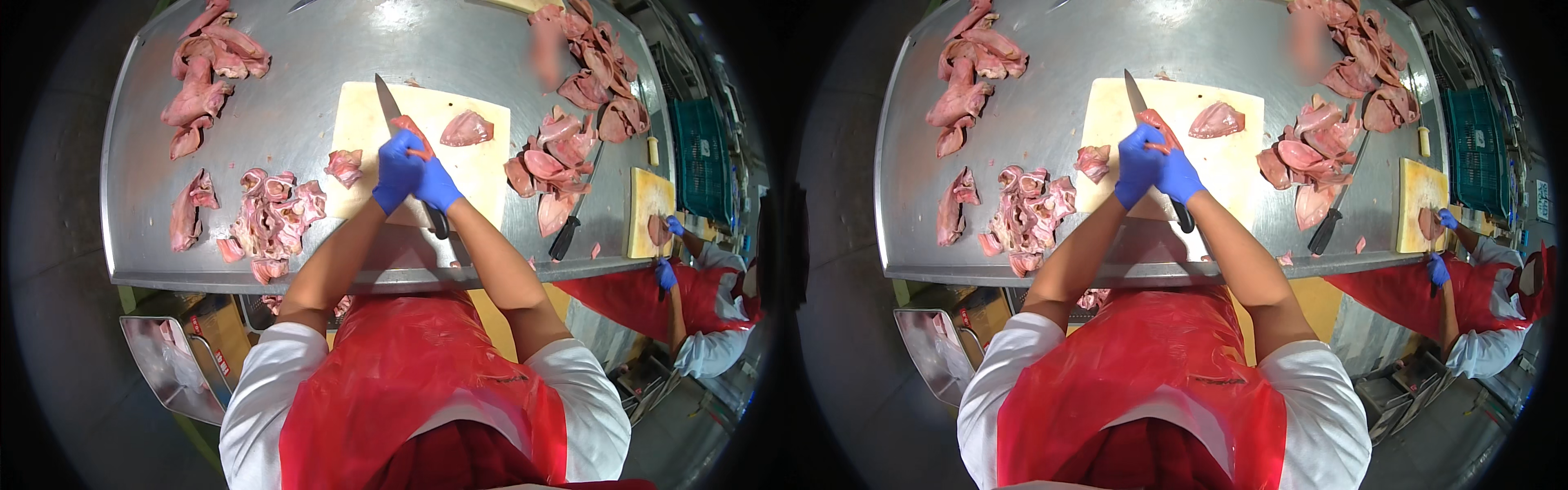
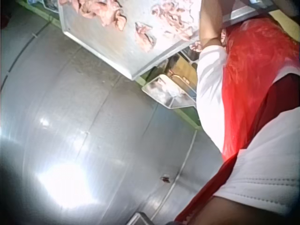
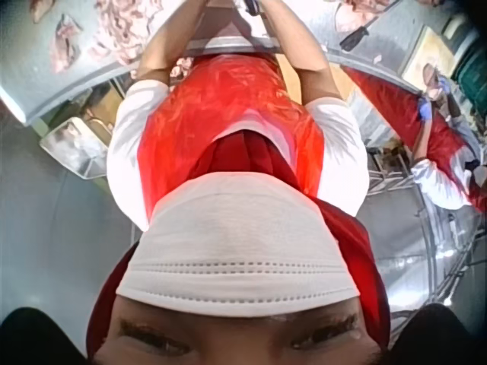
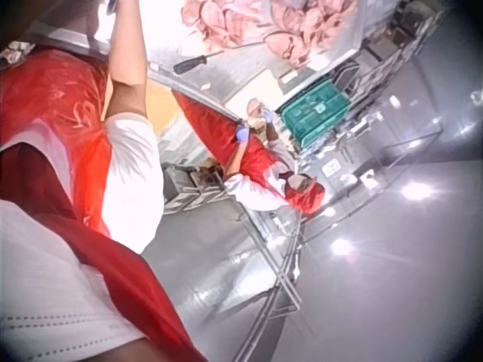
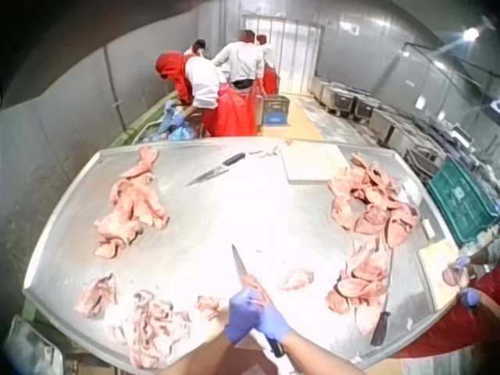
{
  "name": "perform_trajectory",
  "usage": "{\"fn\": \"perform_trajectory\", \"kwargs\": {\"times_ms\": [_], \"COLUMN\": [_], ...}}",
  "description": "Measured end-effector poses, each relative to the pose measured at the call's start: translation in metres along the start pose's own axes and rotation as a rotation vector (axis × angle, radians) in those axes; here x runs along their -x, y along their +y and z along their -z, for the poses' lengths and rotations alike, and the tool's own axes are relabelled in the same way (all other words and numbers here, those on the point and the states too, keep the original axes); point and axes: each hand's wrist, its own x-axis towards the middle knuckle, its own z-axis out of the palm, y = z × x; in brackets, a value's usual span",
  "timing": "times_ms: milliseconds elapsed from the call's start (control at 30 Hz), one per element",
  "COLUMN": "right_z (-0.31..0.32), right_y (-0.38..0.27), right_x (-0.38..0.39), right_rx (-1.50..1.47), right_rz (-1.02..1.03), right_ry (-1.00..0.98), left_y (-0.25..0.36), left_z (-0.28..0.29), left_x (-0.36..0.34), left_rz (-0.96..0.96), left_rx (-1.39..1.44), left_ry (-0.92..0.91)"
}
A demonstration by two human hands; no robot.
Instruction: The person cuts pieces of raw meat on a cutting board using a knife. They repeatedly pick up meat, slice it into smaller portions, and place the cut pieces into a container.
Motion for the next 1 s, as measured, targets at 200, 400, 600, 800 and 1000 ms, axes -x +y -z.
{"fn": "perform_trajectory", "kwargs": {"times_ms": [200,400,600,800,1000], "right_z": [0.029,0.125,0.142,0.185,0.097], "right_y": [0.016,0.064,0.094,0.11,0.086], "right_x": [0.174,0.244,0.204,0.184,0.09], "right_rx": [0.113,-0.041,-0.324,-0.383,-0.152], "right_rz": [-0.072,-0.357,-0.275,-0.197,0.33], "right_ry": [-0.146,0.059,0.301,0.338,0.354], "left_y": [-0.004,-0.025,-0.02,0.005,-0.047], "left_z": [0.073,0.002,-0.139,-0.148,0.143], "left_x": [-0.088,-0.014,-0.047,-0.088,-0.127], "left_rz": [0.115,0.083,0.079,0.197,0.492], "left_rx": [0.124,-0.683,-0.399,-0.24,-1.331], "left_ry": [0.67,0.216,0.132,-0.1,-0.129]}}
